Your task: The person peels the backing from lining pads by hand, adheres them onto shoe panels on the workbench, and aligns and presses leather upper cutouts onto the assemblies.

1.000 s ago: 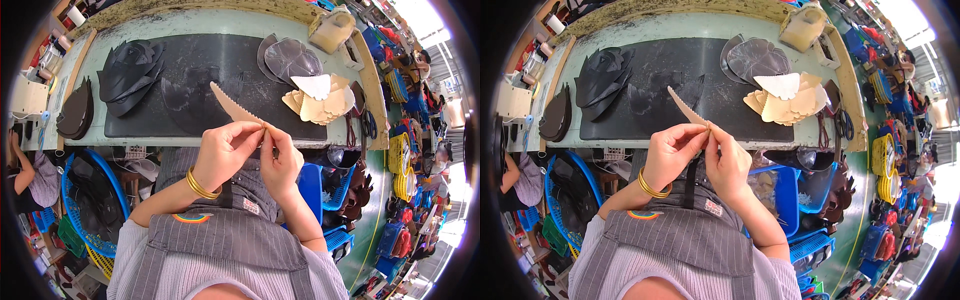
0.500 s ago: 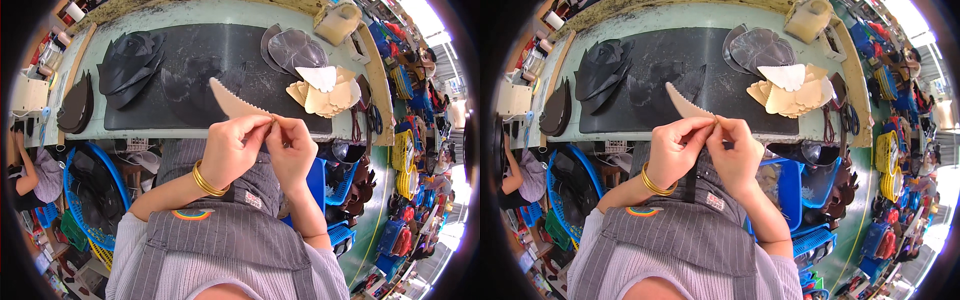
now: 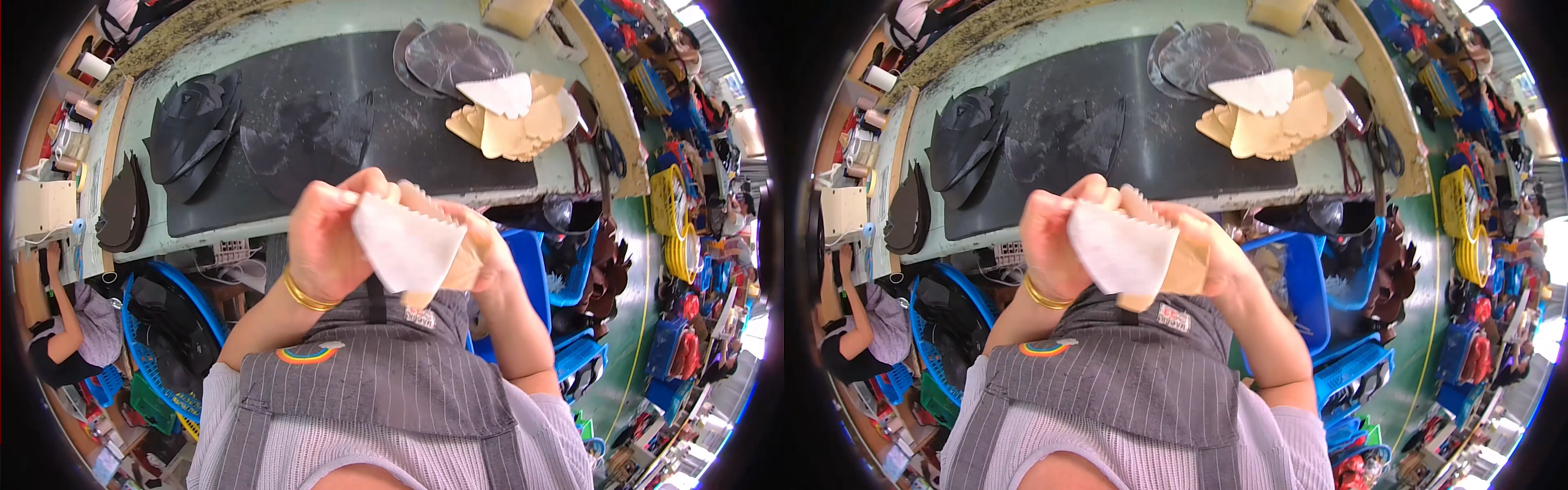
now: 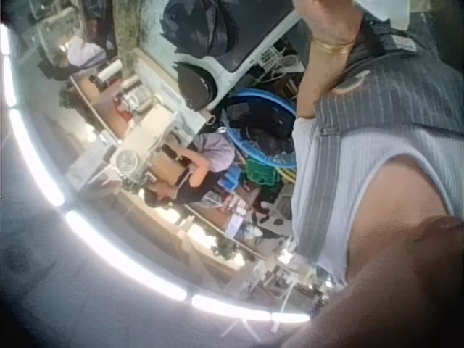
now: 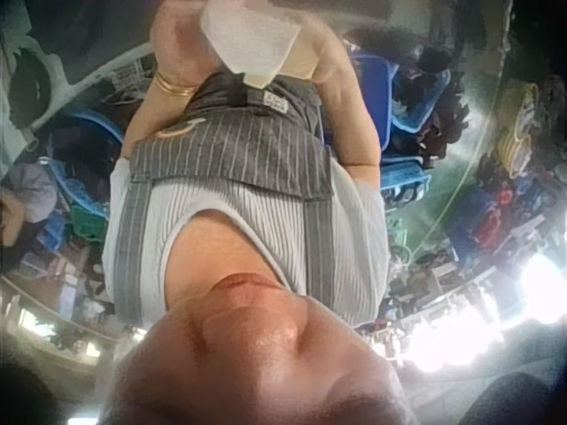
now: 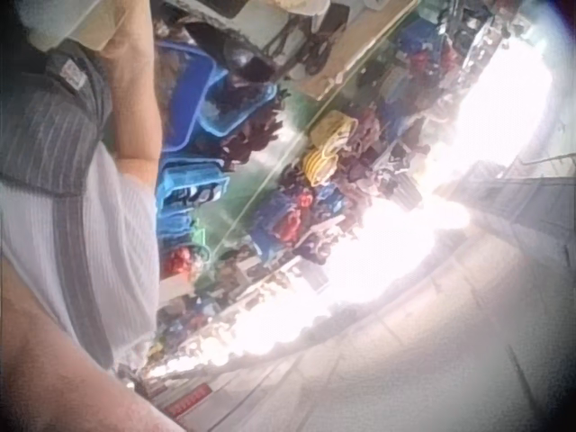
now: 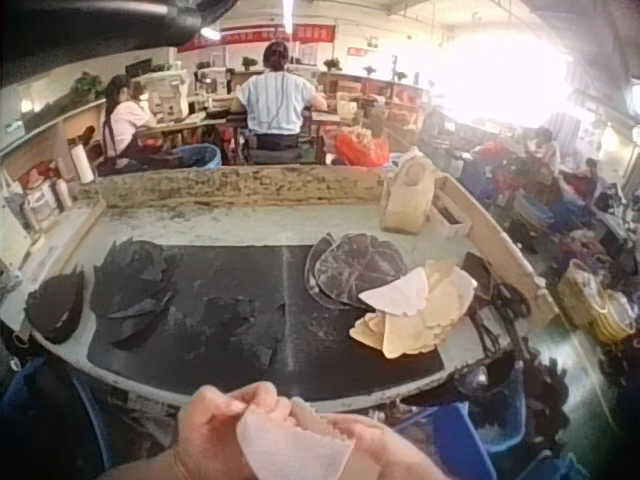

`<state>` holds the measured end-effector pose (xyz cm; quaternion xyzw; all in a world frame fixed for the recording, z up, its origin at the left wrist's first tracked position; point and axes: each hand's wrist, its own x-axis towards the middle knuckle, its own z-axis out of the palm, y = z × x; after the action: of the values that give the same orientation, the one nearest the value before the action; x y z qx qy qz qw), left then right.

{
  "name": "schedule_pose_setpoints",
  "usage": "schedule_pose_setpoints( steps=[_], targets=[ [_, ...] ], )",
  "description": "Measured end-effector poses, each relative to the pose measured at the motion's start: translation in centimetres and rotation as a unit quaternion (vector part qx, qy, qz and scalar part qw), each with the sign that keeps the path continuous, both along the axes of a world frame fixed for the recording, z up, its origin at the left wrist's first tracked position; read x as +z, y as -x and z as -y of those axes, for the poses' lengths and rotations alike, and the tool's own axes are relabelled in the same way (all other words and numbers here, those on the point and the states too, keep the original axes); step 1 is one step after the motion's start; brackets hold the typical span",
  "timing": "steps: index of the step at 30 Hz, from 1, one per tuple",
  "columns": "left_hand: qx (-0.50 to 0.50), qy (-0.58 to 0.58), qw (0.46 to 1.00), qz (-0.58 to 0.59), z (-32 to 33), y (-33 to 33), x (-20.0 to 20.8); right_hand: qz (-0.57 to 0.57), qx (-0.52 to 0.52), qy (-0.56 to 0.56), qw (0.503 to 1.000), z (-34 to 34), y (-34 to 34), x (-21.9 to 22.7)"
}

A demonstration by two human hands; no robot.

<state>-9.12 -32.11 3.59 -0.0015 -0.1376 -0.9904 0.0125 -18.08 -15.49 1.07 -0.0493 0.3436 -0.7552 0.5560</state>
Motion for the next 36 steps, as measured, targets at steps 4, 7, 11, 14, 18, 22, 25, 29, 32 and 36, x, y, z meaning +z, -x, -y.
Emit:
schedule_pose_setpoints(
  steps=[4,7,11,14,18,22,25,29,32,36],
  targets=[
    [-0.012,-0.065,0.998,0.015,2.4,-1.2,0.1,-0.031,0.037,-0.098,0.994,-6.1,0.8,0.2],
    [0.014,-0.077,0.996,-0.031,5.9,-2.0,0.1,-0.201,0.067,-0.374,0.903,-12.5,2.8,-2.9],
    [0.149,0.144,0.978,-0.012,3.7,-1.2,1.5,-0.709,-0.002,-0.342,0.616,-6.9,-2.1,3.3],
    [0.185,0.165,0.969,0.020,1.0,0.0,1.7,-0.796,-0.147,-0.153,0.567,1.1,-4.3,4.2],
    [0.129,0.173,0.976,0.009,1.4,-3.1,1.6,-0.872,-0.229,-0.117,0.416,3.5,-1.5,2.7],
    [0.141,0.509,0.846,0.072,1.1,-4.1,-0.9,-0.899,-0.181,-0.063,0.394,5.2,-1.0,3.5],
    [0.219,0.306,0.919,0.120,0.6,-2.9,-0.2,-0.831,-0.262,-0.053,0.488,5.7,-1.4,3.3],
    [0.300,0.273,0.903,0.141,0.2,-1.5,0.1,-0.786,-0.286,-0.106,0.538,5.9,-2.5,3.4],
    [0.334,0.267,0.895,0.128,-0.9,-0.8,-0.2,-0.769,-0.316,-0.116,0.543,7.3,-2.8,3.7],
    [0.373,0.329,0.857,0.134,-1.7,-1.0,-0.4,-0.732,-0.318,-0.149,0.584,7.2,-3.1,3.1]
  ],
)
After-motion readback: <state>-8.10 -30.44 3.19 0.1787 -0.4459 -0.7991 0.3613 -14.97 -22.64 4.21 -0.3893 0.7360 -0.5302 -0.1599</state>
